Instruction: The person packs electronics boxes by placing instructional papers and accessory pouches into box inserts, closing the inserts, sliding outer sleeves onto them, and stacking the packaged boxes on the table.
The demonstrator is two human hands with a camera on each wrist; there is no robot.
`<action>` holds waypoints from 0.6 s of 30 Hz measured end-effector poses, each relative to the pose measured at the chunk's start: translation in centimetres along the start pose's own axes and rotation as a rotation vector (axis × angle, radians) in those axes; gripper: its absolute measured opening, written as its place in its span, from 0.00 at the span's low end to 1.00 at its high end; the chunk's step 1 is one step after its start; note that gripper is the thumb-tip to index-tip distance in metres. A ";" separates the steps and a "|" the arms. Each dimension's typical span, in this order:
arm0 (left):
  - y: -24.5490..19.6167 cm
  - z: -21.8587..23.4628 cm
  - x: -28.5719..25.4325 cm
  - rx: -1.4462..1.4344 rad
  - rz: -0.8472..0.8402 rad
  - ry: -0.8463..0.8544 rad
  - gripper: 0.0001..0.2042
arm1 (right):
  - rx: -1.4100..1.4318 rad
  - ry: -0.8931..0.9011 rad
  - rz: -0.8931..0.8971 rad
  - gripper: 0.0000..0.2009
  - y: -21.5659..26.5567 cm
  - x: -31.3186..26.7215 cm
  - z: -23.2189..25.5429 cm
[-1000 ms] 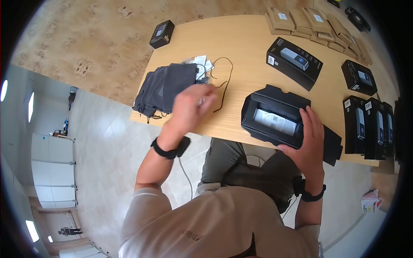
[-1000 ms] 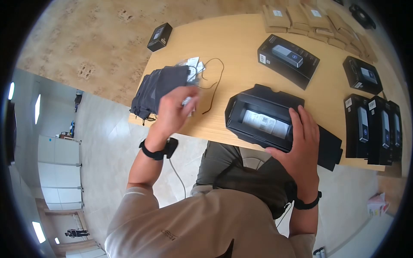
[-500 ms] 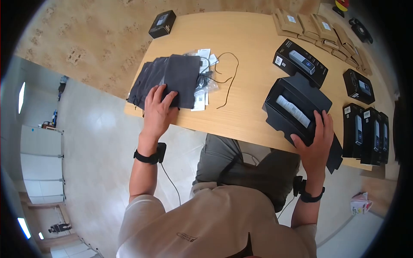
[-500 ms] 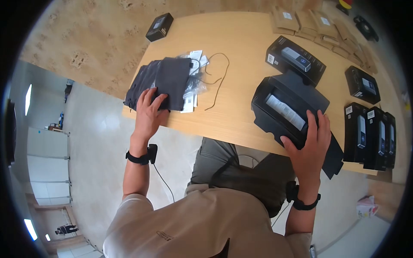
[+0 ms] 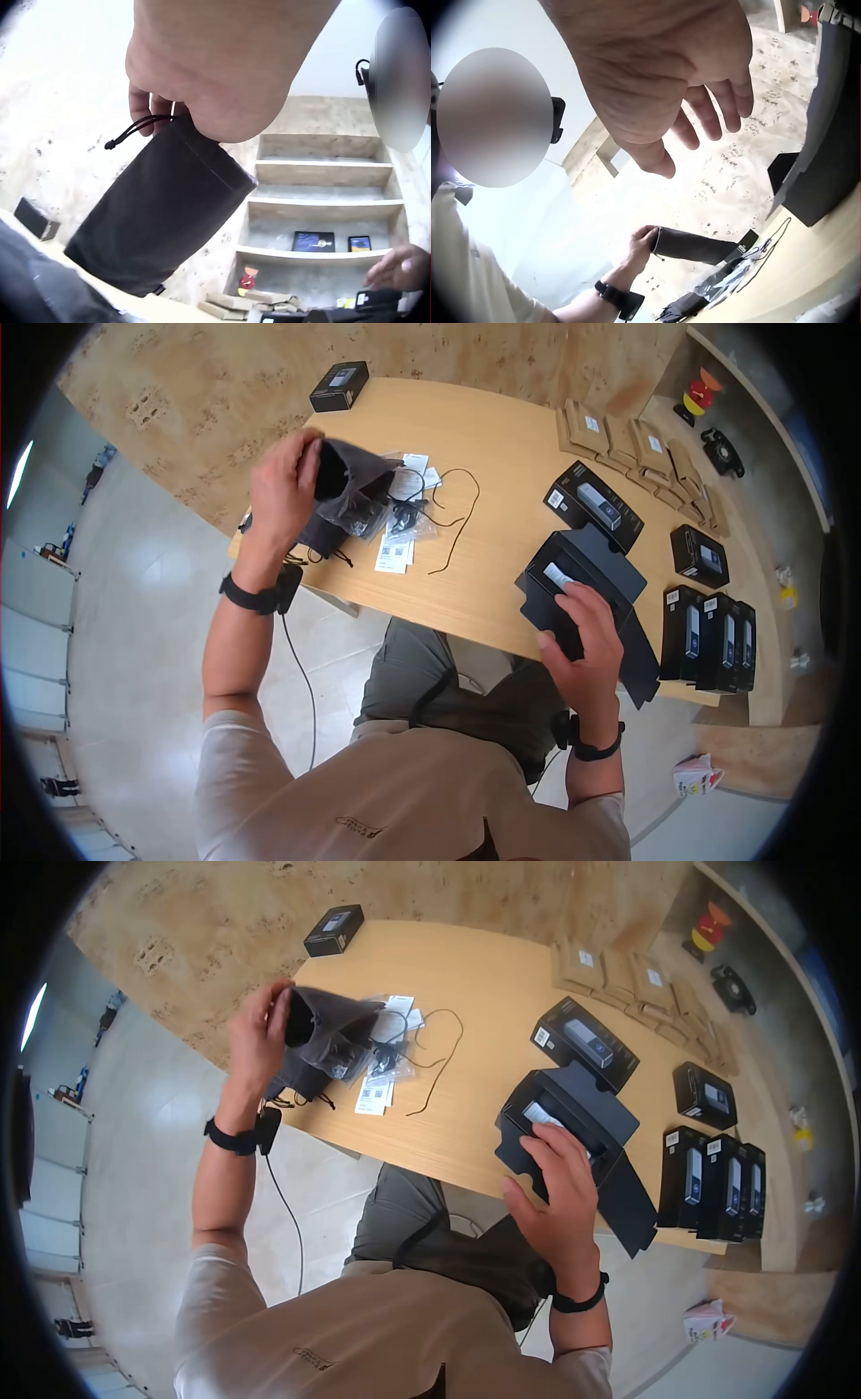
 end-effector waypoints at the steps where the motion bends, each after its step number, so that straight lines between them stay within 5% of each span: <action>1: -1.4 1.0 1.1 -0.010 -0.044 0.000 0.08 | 0.022 0.004 0.030 0.24 0.5 0.7 0.1; 6: -8.2 4.2 2.4 -0.061 -0.210 0.037 0.07 | 0.072 0.030 0.125 0.28 3.6 3.8 0.8; 14: -15.3 4.1 -1.8 -0.369 -0.361 0.600 0.06 | 0.027 0.072 0.385 0.28 8.0 6.8 -0.2; 16: -14.9 3.8 -2.0 -0.398 -0.365 0.666 0.07 | 0.020 0.234 0.307 0.20 7.1 5.6 -0.7; 18: -14.0 2.9 -2.1 -0.647 -0.232 0.884 0.07 | 0.014 0.141 0.327 0.14 7.0 5.4 -1.0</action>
Point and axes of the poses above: each hand's wrist, its own x-axis towards the middle knuckle, its own z-axis out of the back of the hand, y = z × x, the point moved 1 cm from there along x, towards the middle knuckle, and after that the axes turned 9 degrees about y, right-handed, at the moved point
